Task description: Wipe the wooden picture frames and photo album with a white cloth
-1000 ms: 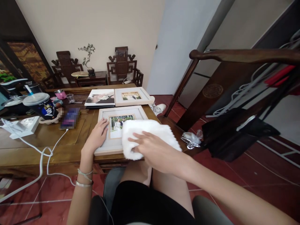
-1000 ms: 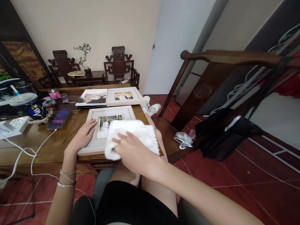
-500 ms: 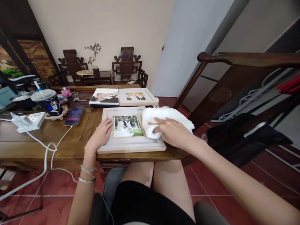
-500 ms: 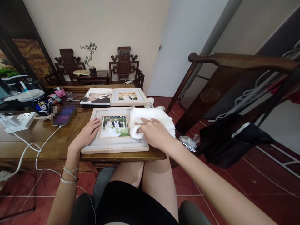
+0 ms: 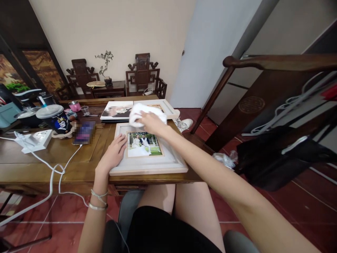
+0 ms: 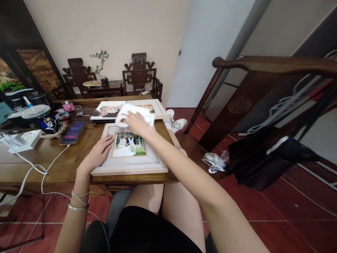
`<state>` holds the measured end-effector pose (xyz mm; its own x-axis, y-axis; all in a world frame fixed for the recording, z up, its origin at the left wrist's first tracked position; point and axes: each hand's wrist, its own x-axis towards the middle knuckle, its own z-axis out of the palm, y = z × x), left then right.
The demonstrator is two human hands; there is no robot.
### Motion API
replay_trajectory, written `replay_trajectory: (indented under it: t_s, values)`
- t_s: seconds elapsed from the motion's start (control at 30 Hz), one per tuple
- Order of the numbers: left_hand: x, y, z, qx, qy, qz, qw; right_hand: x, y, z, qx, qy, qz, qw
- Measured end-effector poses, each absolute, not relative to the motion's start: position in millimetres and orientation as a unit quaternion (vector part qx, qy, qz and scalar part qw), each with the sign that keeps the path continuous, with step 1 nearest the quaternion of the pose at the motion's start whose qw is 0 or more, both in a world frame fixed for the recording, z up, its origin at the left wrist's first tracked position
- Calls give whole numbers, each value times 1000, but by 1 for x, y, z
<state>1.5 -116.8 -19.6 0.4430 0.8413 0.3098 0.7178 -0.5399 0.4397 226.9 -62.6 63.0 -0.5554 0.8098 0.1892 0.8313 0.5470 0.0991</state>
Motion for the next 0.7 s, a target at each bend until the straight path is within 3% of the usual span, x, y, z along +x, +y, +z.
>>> replay_trajectory:
  t_s: [0.13,0.27,0.7]
  values:
    - [3,-117,-17,843,456,259,117,177,-63,53,-363,-925,-109,29]
    - [4,-117,-16,846,452,257,115,173,-63,47,-408,-908,-89,18]
    - [0,-114,-25,844,458,257,111,296,-80,58,-584,-809,-30,-59]
